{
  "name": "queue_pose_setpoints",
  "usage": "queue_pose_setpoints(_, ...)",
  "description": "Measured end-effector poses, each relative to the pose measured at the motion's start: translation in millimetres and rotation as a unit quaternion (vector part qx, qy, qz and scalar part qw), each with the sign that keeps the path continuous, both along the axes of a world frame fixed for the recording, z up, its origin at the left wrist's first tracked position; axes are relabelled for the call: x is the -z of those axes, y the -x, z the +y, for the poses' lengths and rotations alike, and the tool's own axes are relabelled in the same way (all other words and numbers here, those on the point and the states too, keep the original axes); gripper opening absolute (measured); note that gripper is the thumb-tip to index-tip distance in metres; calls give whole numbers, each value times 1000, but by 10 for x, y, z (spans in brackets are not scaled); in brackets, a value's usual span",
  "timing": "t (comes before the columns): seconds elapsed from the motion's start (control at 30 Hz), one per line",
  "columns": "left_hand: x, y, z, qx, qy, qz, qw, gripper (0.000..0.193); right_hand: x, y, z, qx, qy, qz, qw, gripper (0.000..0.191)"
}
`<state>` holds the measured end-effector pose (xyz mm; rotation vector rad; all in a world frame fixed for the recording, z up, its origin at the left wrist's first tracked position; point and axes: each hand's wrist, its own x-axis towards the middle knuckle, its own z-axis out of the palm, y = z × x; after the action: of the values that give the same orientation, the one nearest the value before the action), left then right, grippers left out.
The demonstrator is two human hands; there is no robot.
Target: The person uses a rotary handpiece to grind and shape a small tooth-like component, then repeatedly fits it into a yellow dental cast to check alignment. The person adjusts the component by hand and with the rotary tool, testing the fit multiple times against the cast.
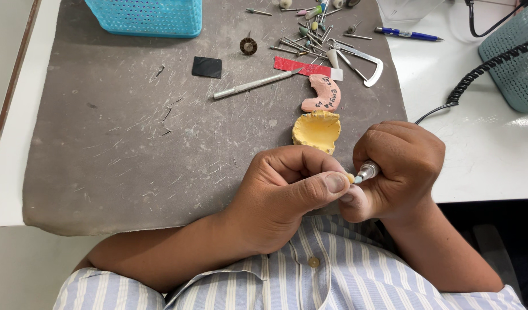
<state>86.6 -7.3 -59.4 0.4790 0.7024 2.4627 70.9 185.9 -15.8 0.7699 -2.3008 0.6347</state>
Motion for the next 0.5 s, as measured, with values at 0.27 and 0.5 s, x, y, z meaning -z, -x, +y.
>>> queue_pose_setpoints(0.27,17,-14,11,-9,-7,-2,1000,13,3,-18,-5,9,-3,-1,1000,66)
queue_pose_setpoints(0.5,26,-13,9,-5,-11,-7,1000,14,9,-10,-17,8,-3,3,1000,68)
